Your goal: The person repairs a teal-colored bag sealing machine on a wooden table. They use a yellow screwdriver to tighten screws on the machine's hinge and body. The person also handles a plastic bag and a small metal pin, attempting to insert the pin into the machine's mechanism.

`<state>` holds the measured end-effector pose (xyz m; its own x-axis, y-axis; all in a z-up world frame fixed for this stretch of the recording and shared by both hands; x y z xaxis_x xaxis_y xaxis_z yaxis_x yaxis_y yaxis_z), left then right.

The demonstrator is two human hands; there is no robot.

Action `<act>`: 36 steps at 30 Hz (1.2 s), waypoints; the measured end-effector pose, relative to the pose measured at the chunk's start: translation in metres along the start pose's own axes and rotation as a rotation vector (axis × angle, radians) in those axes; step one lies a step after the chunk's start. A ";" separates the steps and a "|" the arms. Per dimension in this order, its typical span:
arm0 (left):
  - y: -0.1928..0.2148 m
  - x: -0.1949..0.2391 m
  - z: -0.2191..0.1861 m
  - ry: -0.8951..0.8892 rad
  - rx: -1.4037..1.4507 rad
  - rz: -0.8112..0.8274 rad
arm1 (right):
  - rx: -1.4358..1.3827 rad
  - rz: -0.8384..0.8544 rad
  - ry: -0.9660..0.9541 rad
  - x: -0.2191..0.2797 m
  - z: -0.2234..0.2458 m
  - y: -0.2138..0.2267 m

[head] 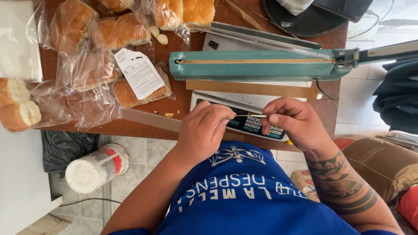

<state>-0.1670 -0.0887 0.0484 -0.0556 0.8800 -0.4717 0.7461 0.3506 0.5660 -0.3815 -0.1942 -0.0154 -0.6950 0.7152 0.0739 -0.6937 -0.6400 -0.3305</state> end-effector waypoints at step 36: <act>0.075 0.061 0.050 0.792 -0.023 0.685 | 0.503 -0.291 -0.284 0.039 0.043 0.067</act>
<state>-0.0810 -0.0249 0.0288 -0.0505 0.8480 0.5276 0.7695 -0.3037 0.5618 -0.4631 -0.2217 0.0057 -0.4404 0.8212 0.3630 -0.8170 -0.5341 0.2171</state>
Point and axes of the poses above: each hand's wrist, its own x-axis away from the middle knuckle, its own y-axis out of the back of the hand, z = x × y, the point moved 3 cm from there along -x, towards the middle knuckle, and after that the axes turned 1 degree about x, right-handed, at the moved point
